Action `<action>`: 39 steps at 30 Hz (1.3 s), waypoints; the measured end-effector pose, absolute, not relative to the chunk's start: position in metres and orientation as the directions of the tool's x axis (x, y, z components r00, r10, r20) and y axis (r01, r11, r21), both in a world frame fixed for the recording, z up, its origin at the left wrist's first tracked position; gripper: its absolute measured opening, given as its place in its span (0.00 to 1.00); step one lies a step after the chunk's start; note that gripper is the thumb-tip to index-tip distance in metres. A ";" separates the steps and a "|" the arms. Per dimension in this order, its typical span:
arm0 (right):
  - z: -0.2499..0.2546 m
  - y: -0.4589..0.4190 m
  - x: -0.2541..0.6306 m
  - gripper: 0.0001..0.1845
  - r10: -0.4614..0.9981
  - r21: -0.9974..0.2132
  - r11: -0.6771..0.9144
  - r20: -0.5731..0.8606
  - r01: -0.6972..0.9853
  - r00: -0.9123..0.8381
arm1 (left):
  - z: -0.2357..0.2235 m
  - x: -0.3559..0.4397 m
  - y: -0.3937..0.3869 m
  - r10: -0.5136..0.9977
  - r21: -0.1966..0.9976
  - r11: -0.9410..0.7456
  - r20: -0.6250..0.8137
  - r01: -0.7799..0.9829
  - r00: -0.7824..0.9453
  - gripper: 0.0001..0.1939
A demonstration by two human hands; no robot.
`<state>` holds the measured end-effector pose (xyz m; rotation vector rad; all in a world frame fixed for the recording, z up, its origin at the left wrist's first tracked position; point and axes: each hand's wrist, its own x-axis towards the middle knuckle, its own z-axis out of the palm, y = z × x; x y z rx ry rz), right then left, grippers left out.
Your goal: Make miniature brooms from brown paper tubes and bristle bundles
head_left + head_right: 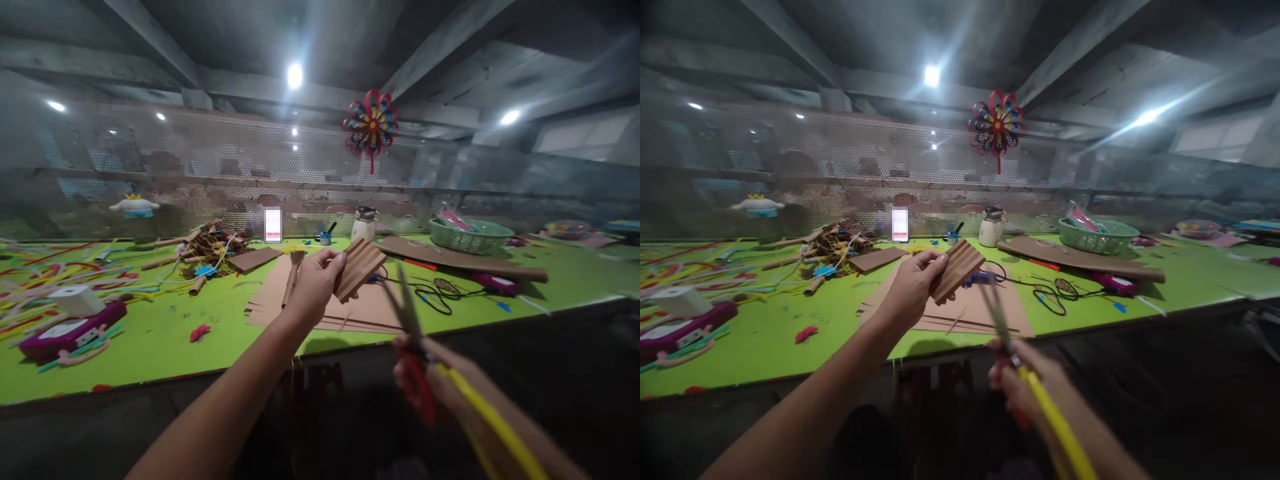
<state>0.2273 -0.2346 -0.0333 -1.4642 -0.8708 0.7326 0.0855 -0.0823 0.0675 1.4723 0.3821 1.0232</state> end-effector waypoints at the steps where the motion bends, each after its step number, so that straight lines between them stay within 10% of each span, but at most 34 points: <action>1: -0.042 -0.238 0.205 0.40 0.874 -0.998 0.040 0.062 0.056 0.482 | 0.065 0.087 -0.091 0.754 0.930 -0.202 0.347 -0.306 0.557 0.08; 12: -0.042 -0.244 0.178 0.30 0.867 -0.962 0.202 0.264 0.186 0.423 | 0.033 0.096 -0.120 0.699 0.764 -0.645 0.579 0.023 0.420 0.10; 39: -0.057 -0.241 0.156 0.31 0.807 -0.992 0.129 0.111 0.011 0.581 | 0.028 0.091 -0.122 0.728 0.797 -0.604 0.564 -0.025 0.390 0.11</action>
